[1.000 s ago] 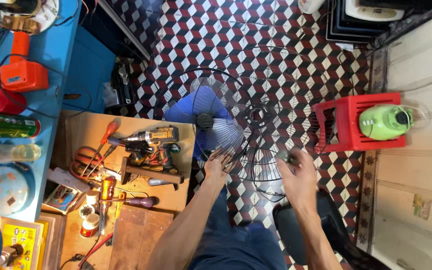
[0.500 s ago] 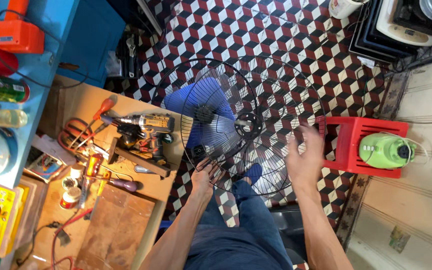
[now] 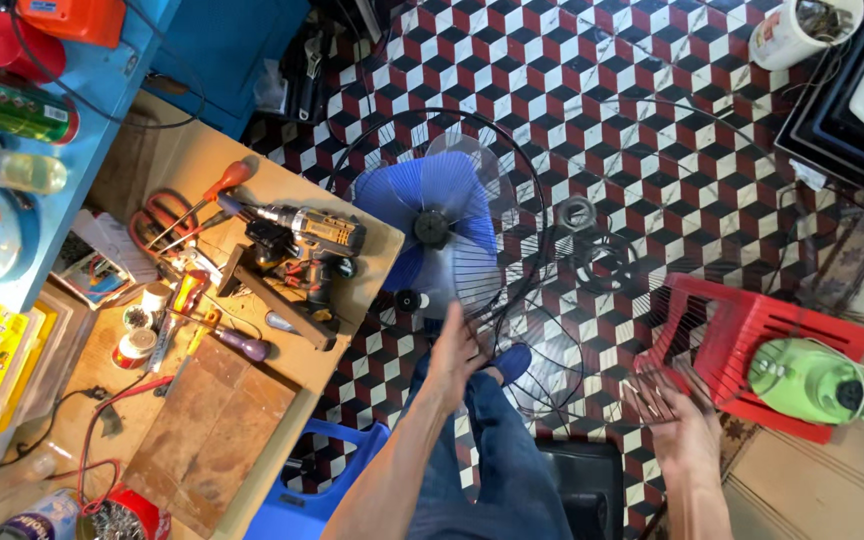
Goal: The person assembles a standing fan by attaching the motor housing to the base, securing the fan blades, and fitting the front and rear protective grilles. The person then positions the fan upright and tests its operation.
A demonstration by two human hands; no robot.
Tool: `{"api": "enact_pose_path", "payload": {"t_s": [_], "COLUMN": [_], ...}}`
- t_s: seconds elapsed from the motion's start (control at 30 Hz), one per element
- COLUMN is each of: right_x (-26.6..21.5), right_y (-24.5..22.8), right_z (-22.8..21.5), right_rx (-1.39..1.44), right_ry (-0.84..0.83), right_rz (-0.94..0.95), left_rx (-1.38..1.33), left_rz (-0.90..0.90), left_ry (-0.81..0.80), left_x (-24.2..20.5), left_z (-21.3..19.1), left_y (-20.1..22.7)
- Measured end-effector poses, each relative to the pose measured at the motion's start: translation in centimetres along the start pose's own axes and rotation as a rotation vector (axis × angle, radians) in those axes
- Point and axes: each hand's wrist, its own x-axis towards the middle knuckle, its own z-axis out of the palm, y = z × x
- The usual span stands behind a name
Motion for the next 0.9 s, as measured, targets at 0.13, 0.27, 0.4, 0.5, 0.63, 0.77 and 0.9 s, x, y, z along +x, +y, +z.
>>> {"api": "enact_pose_path", "payload": {"t_s": [0.13,0.27,0.4,0.5,0.63,0.77,0.9], "right_x": [2.0,3.1,4.4,6.2,8.6,10.5,11.5], "right_y": [0.9,2.2,4.0,5.9,7.0,7.5,8.2], "right_z": [-2.3,-5.1,-8.9,-11.9,-15.0,-15.7,-15.5], "right_rx": [0.036,0.021,0.117,0.141,0.304,0.229,0.2], "right_ry": [0.076,0.1,0.175,0.221,0.189,0.233,0.239], "right_rz": [-0.061,-0.045,0.001,-0.016,-0.024,-0.074,-0.082], "left_rx": [-0.029,-0.221,-0.365,-0.273,-0.233,-0.229,-0.209], "left_rz": [0.113,0.024,0.06,0.106,0.14,0.102,0.018], "left_ry": [0.486,0.29,0.082,0.101,0.104,0.018,-0.015], "left_x": [4.7,10.7,13.2,11.6,9.0,8.3,7.3], "left_z": [-7.9,-12.5,-12.4,-11.1,-8.4,-4.8,-1.0], "left_y": [-0.5,-0.2,0.8,1.4,1.1,-0.2,-1.3]}}
